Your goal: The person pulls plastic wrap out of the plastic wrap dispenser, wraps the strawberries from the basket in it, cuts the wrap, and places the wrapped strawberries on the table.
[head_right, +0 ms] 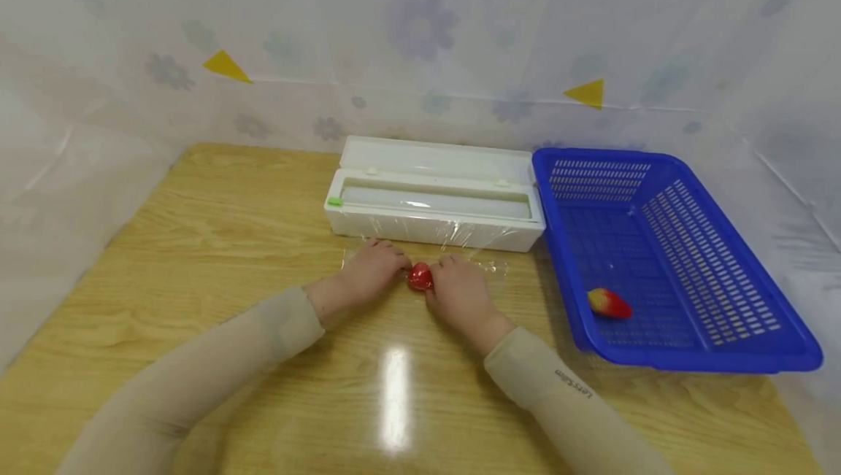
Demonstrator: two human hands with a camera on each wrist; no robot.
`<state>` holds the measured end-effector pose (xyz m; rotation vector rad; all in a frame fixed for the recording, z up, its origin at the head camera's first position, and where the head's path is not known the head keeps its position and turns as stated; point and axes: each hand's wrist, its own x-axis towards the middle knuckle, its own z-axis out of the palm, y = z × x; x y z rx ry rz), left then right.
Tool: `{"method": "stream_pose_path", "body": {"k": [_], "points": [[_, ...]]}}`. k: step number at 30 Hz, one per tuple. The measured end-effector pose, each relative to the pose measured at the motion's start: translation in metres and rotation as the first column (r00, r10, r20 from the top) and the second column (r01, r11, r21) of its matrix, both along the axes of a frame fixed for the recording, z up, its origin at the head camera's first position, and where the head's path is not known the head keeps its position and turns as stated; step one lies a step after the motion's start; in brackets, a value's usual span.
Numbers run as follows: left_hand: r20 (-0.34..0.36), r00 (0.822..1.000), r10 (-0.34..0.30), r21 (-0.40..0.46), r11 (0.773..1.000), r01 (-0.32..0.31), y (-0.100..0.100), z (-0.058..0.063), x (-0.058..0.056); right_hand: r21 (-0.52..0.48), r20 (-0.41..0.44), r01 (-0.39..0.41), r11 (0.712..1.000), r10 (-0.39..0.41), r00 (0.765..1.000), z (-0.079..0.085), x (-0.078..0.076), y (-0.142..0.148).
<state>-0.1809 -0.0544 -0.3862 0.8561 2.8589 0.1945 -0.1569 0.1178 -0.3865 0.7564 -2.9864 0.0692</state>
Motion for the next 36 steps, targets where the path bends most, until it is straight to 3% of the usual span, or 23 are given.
{"method": "stream_pose_path", "body": {"k": [15,21,31,36], "points": [[0.023,1.000,0.017,0.065,0.998,-0.018,-0.002,-0.002,0.000,-0.030,0.069,-0.062,0.998,0.064,0.996,0.004,-0.006,0.010],[0.023,0.999,0.040,0.085,0.995,-0.042,-0.003,-0.002,0.001,-0.091,0.132,-0.002,0.996,0.014,0.991,0.005,-0.009,0.011],[0.014,0.994,0.109,0.214,0.971,-0.110,-0.002,-0.002,0.002,-0.167,0.177,0.041,0.985,-0.011,0.984,0.005,-0.019,0.012],[0.037,0.989,0.141,0.242,0.959,-0.145,0.001,0.003,-0.003,-0.234,0.269,0.105,0.967,-0.040,0.962,0.012,-0.026,0.011]]}}
